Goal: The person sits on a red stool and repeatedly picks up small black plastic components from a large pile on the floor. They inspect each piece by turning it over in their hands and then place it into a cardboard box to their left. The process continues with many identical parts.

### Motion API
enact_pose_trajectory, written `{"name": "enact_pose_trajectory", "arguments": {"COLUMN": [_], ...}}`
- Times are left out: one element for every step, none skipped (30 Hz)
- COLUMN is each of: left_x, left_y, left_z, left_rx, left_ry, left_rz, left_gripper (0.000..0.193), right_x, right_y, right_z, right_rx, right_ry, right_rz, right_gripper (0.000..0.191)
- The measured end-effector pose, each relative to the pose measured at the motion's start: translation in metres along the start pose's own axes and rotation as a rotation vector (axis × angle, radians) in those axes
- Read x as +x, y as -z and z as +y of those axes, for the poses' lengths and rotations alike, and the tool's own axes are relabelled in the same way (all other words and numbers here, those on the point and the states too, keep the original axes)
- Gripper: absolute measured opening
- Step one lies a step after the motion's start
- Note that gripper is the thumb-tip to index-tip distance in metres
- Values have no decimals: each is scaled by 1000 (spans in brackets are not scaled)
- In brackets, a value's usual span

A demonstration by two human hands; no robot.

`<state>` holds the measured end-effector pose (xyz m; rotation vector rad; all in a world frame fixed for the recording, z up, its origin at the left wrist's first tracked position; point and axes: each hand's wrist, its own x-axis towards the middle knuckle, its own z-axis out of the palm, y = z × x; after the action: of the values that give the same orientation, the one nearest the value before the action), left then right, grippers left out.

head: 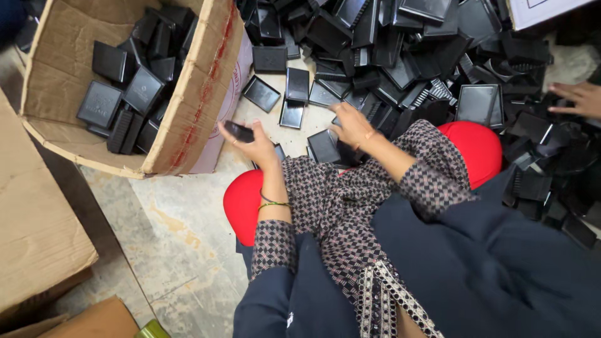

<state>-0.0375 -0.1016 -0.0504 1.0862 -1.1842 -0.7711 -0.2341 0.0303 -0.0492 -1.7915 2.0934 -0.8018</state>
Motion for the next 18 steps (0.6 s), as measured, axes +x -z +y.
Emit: {"name": "enact_pose_trajectory", "arguments": {"left_x": [4, 7, 9, 10, 11, 11, 11, 11, 11, 11, 11, 12, 13, 13, 14, 15, 15, 16], "left_y": [2, 2, 1, -1, -4, -7, -9, -11, -11, -12, -11, -10, -10, -9, -9, -10, -10, -11], "left_z": [-3, -6, -8, -10, -10, -9, -7, -5, -3, -1, 1, 3, 5, 6, 8, 9, 9, 10], "left_rx": [-28, -58, -218, -382, -554, -568, -582, -594, -619, -640, -658, -658, -660, -664, -656, -650, -646, -652], "left_ry": [75, 148, 390, 631, 866, 834, 802, 769, 773, 782, 794, 797, 797, 794, 799, 804, 811, 818], "left_rz": [37, 73, 73, 67, 54, 35, 17, 0, 12, 27, 44, 64, 83, 101, 107, 113, 121, 94], "left_gripper": [76, 78, 74, 70, 66, 63, 60, 57, 54, 52, 49, 46, 44, 43, 42, 41, 41, 40], "right_x": [0, 1, 2, 3, 4, 5, 7, 10, 15, 20, 23, 27, 31, 34, 38, 39, 37, 34], "right_y": [1, 3, 6, 9, 13, 17, 20, 24, 30, 38, 47, 55, 62, 65, 63, 58, 44, 28], "right_z": [3, 6, 10, 14, 18, 23, 28, 33, 38, 41, 42, 40, 36, 30, 21, 14, 4, -4], "right_rx": [-229, -458, -487, -516, -547, -512, -477, -439, -387, -330, -178, -144, -109, -191, -274, -359, -353, -304], "right_ry": [20, 41, 40, 38, 35, -5, -45, -84, -69, -60, -132, -134, -133, -168, -200, -231, -46, 71], "right_rz": [-141, -279, -412, -545, -671, -660, -649, -637, -390, -149, 122, 227, 335, 262, 191, 120, 35, -92], "right_gripper": [57, 64, 62, 61, 62, 57, 53, 49, 38, 28, 31, 51, 72, 72, 73, 74, 79, 84]}}
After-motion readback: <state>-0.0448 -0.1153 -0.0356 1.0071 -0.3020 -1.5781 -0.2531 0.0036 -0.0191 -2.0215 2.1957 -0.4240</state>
